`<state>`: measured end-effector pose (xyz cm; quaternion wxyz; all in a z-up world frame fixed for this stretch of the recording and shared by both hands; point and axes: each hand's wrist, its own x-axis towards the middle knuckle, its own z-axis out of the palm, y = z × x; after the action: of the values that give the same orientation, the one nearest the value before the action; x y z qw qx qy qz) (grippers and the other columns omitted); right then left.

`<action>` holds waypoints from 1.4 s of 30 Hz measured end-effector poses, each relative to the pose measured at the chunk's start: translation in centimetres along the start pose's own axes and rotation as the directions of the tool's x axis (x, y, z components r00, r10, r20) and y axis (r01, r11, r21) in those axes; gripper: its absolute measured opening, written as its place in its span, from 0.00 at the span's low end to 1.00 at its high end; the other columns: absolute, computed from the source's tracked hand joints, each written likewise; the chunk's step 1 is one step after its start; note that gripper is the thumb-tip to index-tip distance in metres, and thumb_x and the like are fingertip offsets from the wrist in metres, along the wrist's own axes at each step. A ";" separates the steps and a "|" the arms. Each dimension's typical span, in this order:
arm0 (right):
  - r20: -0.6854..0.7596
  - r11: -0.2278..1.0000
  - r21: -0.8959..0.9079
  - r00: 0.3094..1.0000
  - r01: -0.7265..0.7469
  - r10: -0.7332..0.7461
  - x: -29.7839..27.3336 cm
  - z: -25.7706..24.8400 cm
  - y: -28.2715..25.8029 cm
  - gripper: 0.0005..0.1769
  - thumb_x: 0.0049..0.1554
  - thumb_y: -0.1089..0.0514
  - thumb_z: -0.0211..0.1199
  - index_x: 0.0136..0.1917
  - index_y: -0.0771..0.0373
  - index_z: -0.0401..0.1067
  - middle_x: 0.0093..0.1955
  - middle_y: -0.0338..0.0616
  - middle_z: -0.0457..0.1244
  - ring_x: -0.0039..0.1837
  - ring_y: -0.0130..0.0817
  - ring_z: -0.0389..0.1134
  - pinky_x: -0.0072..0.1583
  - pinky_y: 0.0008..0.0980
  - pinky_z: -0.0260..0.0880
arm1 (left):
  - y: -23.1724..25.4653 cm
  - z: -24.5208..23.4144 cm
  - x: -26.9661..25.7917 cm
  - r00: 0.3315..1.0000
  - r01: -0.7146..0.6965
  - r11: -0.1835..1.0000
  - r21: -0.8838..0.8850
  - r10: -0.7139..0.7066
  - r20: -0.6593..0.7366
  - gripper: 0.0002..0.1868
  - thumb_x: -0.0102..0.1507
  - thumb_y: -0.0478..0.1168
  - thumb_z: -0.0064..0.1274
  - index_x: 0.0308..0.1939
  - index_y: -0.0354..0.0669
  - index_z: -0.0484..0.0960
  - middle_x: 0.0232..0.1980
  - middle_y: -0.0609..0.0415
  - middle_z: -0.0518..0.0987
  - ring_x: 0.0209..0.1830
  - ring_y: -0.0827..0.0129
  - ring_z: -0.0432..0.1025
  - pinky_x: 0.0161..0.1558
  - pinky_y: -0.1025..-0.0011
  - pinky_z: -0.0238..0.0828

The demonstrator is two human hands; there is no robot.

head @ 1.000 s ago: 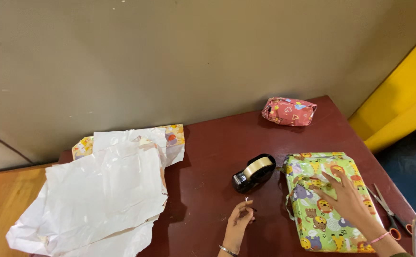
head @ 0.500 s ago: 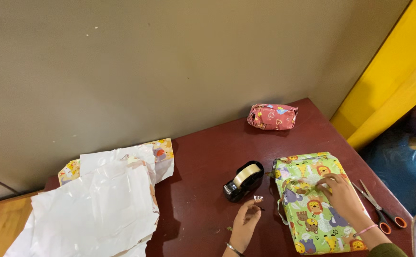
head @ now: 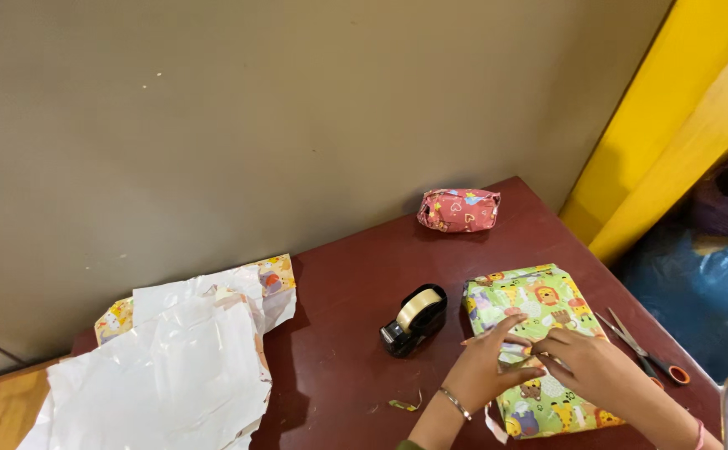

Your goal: The person wraps a rectangular gift box with patterned wrapping paper on a red table. They cut the paper with scissors, fold the edges, and secure the seams with tape from a dispenser. The person repeats folding and taping on multiple sides to complete the wrapping.

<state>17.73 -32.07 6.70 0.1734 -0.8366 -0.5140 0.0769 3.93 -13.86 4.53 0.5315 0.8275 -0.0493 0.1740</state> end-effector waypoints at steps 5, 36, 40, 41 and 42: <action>0.075 0.978 0.091 0.981 -0.188 0.181 -2.3 -2.5 -0.5 0.16 0.52 0.51 0.66 0.54 0.53 0.76 0.50 0.39 0.71 0.52 0.41 0.73 0.54 0.40 0.72 | 1.1 1.4 0.8 0.944 0.303 0.938 -0.171 -0.270 0.191 0.39 0.64 0.51 0.62 0.77 0.52 0.67 0.47 0.46 0.85 0.42 0.66 0.81 0.43 0.74 0.76; 0.229 0.679 0.341 0.758 -0.650 0.611 -7.2 6.4 21.2 0.19 0.55 0.50 0.69 0.58 0.57 0.74 0.33 0.43 0.71 0.35 0.30 0.72 0.40 0.32 0.72 | -15.8 3.6 0.0 0.684 0.729 0.578 -0.366 -0.605 0.407 0.19 0.70 0.46 0.52 0.63 0.46 0.75 0.32 0.60 0.81 0.19 0.80 0.68 0.22 0.80 0.66; 0.137 0.724 0.367 0.804 -0.584 0.579 -6.9 8.0 21.3 0.22 0.53 0.46 0.70 0.55 0.57 0.70 0.31 0.41 0.70 0.35 0.30 0.72 0.39 0.32 0.73 | -17.3 5.4 -1.0 0.759 0.632 0.617 -0.470 -0.615 0.214 0.19 0.72 0.45 0.51 0.66 0.47 0.75 0.31 0.59 0.79 0.19 0.80 0.68 0.23 0.79 0.66; 0.157 0.738 0.309 0.798 -0.599 0.582 -6.8 7.9 21.2 0.20 0.55 0.45 0.69 0.56 0.55 0.71 0.32 0.41 0.70 0.35 0.31 0.73 0.40 0.33 0.72 | -17.1 5.8 -1.2 0.757 0.623 0.598 -0.504 -0.622 0.198 0.20 0.72 0.44 0.52 0.68 0.50 0.74 0.30 0.59 0.79 0.19 0.80 0.68 0.24 0.79 0.67; 0.176 0.751 0.249 0.791 -0.611 0.585 -6.6 7.8 20.9 0.19 0.56 0.45 0.68 0.57 0.53 0.71 0.33 0.41 0.71 0.36 0.31 0.73 0.41 0.33 0.71 | -16.8 6.2 -1.3 0.755 0.612 0.579 -0.538 -0.630 0.181 0.22 0.72 0.44 0.52 0.71 0.53 0.72 0.30 0.59 0.78 0.19 0.80 0.68 0.25 0.79 0.67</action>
<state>29.69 -44.86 -8.57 0.2391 -0.9174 -0.2088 0.2399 8.68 -12.31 -12.66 0.7796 0.5920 0.2018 -0.0337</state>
